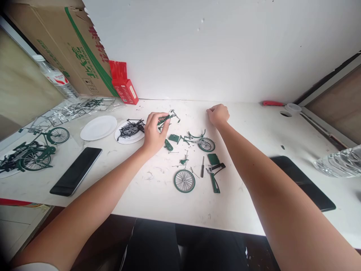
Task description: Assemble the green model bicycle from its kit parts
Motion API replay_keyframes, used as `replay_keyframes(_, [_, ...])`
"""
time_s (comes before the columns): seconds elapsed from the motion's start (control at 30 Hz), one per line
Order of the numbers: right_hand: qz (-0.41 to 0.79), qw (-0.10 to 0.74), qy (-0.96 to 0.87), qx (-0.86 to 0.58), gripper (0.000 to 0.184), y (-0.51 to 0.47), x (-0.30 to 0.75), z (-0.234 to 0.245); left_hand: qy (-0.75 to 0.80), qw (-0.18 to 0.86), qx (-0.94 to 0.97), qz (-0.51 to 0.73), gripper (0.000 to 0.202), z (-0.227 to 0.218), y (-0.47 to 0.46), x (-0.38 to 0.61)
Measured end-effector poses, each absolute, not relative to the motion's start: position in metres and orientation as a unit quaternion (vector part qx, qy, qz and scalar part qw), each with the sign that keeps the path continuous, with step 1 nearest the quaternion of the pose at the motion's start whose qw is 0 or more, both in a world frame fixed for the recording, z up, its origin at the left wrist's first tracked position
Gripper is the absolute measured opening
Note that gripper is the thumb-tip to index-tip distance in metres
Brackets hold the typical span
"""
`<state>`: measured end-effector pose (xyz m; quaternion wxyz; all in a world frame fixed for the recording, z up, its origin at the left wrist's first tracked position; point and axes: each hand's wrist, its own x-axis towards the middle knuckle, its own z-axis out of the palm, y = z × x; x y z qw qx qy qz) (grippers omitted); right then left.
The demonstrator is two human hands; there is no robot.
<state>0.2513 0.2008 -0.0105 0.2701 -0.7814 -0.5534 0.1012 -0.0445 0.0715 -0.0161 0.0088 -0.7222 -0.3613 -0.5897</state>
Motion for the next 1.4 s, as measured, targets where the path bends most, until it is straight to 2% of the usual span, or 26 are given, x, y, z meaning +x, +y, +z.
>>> replay_keyframes(0.23, [0.101, 0.296, -0.554, -0.772, 0.012, 0.217, 0.250, -0.018, -0.361, 0.010, -0.723, -0.589, 0.020, -0.018, 0.073, -0.041])
replay_keyframes(0.5, [0.063, 0.215, -0.649, -0.727, 0.017, 0.212, 0.245, -0.012, -0.362, -0.012, -0.732, -0.578, 0.020, -0.014, 0.067, -0.037])
replay_keyframes(0.67, [0.066, 0.350, -0.717, -0.599, 0.026, 0.173, 0.247, -0.006, -0.341, -0.006, -0.741, -0.578, 0.020, -0.010, 0.060, -0.032])
replay_keyframes(0.87, [0.049, 0.442, -0.749, -0.491, 0.036, 0.081, 0.232, 0.012, -0.312, -0.012, -0.758, -0.573, 0.021, 0.000, 0.041, -0.020])
replay_keyframes(1.07, [0.030, 0.482, -0.765, -0.426, 0.035, 0.021, 0.211, 0.028, -0.274, -0.005, -0.768, -0.579, 0.021, 0.005, 0.019, -0.008])
replay_keyframes(1.4, [0.085, 0.530, -0.738, -0.409, 0.025, 0.009, 0.193, 0.020, -0.304, -0.048, -0.753, -0.582, 0.021, -0.001, 0.012, -0.002])
